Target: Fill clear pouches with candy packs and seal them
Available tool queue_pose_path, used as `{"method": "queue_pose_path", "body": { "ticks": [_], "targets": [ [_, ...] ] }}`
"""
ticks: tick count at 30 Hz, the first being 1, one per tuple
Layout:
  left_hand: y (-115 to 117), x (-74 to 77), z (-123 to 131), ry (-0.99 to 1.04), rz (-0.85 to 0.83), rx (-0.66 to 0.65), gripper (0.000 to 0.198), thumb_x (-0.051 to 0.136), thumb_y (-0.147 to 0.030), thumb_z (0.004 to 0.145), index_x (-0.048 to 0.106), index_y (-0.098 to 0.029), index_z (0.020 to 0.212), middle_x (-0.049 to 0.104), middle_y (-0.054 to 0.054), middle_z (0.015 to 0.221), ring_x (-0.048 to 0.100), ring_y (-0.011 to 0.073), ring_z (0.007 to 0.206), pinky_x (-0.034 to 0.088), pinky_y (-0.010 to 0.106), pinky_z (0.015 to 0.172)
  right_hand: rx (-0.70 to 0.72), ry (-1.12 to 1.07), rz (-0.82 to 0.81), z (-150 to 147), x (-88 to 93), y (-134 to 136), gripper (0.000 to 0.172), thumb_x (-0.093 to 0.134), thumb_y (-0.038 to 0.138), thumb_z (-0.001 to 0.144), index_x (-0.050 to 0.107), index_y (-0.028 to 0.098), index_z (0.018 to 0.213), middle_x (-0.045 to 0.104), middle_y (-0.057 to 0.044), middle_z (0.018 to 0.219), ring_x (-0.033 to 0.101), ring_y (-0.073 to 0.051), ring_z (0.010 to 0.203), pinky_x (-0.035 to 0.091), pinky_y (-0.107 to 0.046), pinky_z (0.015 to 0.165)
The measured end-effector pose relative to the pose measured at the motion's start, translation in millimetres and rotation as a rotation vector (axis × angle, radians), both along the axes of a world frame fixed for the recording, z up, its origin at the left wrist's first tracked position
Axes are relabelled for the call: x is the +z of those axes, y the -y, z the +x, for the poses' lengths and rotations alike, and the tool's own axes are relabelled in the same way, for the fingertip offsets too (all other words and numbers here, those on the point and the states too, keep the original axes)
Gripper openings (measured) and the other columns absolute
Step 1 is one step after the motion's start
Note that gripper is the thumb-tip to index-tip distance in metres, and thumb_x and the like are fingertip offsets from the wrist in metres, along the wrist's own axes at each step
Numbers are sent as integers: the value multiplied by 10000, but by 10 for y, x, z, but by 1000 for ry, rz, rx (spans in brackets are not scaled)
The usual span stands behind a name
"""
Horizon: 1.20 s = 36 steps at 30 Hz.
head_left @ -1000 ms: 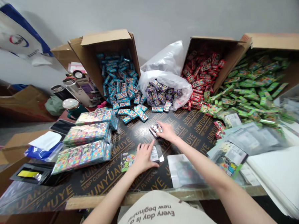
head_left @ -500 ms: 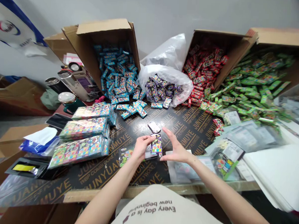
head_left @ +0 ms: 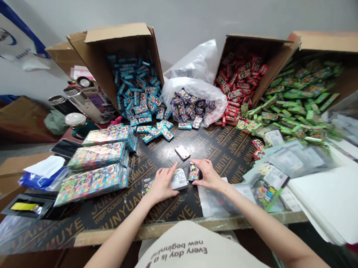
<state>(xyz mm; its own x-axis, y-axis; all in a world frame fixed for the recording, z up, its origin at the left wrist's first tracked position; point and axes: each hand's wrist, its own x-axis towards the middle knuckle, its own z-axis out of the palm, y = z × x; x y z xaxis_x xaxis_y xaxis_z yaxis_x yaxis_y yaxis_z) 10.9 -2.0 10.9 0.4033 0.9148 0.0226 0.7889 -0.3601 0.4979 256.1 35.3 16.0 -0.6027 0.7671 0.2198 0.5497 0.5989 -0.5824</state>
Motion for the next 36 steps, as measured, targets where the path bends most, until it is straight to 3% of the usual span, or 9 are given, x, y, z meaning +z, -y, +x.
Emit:
{"method": "queue_pose_path", "body": {
  "ticks": [6, 14, 17, 21, 24, 27, 30, 32, 36],
  "targets": [
    [-33, 83, -29, 106, 23, -76, 1054, 688, -271, 556, 52, -219, 1395, 458, 82, 1224, 420, 261, 1108, 226, 449, 1013, 191, -132, -158, -67, 80, 12, 892, 727, 388, 595, 266, 201, 1336, 415, -108, 1315, 404, -262, 1176, 213, -426, 1013],
    [-91, 89, -109, 206, -78, -69, 970, 688, -268, 585, 135, -263, 1383, 460, 78, 1230, 439, 256, 1115, 328, 416, 965, 115, -265, -237, -87, 44, -63, 1032, 769, 432, 518, 217, 210, 1361, 470, -100, 1211, 456, -227, 1108, 322, -373, 963],
    [-112, 73, -75, 240, -91, 3, 1005, 712, -305, 568, 125, -261, 1383, 478, 81, 1222, 466, 258, 1106, 344, 421, 955, 132, -252, -150, -111, 54, -71, 1076, 770, 470, 496, 196, 214, 1369, 375, -124, 1323, 377, -250, 1195, 274, -389, 1000],
    [-152, 66, -31, 273, -77, 133, 1012, 699, -326, 590, 82, -249, 1388, 502, 83, 1200, 496, 250, 1086, 351, 431, 954, -98, -218, -40, -179, 123, 35, 972, 675, 507, 638, 136, 197, 1385, 459, -130, 1273, 353, -255, 1222, 107, -472, 1049],
    [-173, 35, -19, 239, -56, 136, 1004, 681, -332, 604, 62, -252, 1390, 495, 82, 1203, 491, 253, 1081, 352, 436, 947, 21, -180, -92, -193, 167, -9, 782, 537, 446, 796, 97, 206, 1397, 615, -60, 1087, 423, -193, 1172, 166, -418, 1049],
    [-150, -48, -19, 162, -51, 132, 972, 656, -320, 618, 73, -246, 1393, 486, 81, 1201, 475, 260, 1078, 347, 439, 943, -104, -111, 17, -7, 187, -478, 608, 492, 438, 821, 262, 252, 1352, 528, -71, 1225, 394, -202, 1202, 207, -418, 1033],
    [-84, -175, -33, 101, -62, 121, 954, 652, -276, 586, 136, -249, 1388, 487, 79, 1204, 466, 275, 1074, 348, 446, 938, -664, 23, 136, 433, 200, -1320, 765, 634, 473, 682, 306, 224, 1327, 244, -147, 1409, 176, -317, 1303, 183, -525, 1001],
    [-46, -264, -45, 79, -46, 106, 940, 646, -231, 555, 191, -255, 1377, 485, 77, 1226, 455, 286, 1090, 350, 444, 938, -932, 152, 45, 771, 209, -1884, 931, 717, 443, 576, 247, 224, 1349, 42, -179, 1444, 43, -398, 1307, 177, -607, 949],
    [-48, -388, -69, 55, 9, 97, 937, 633, -183, 513, 246, -255, 1364, 515, 73, 1219, 465, 297, 1088, 366, 432, 933, -1032, 247, -133, 1208, 180, -2580, 994, 753, 341, 530, 211, 237, 1356, -54, -216, 1420, 132, -454, 1266, 283, -596, 875]
  ]
}}
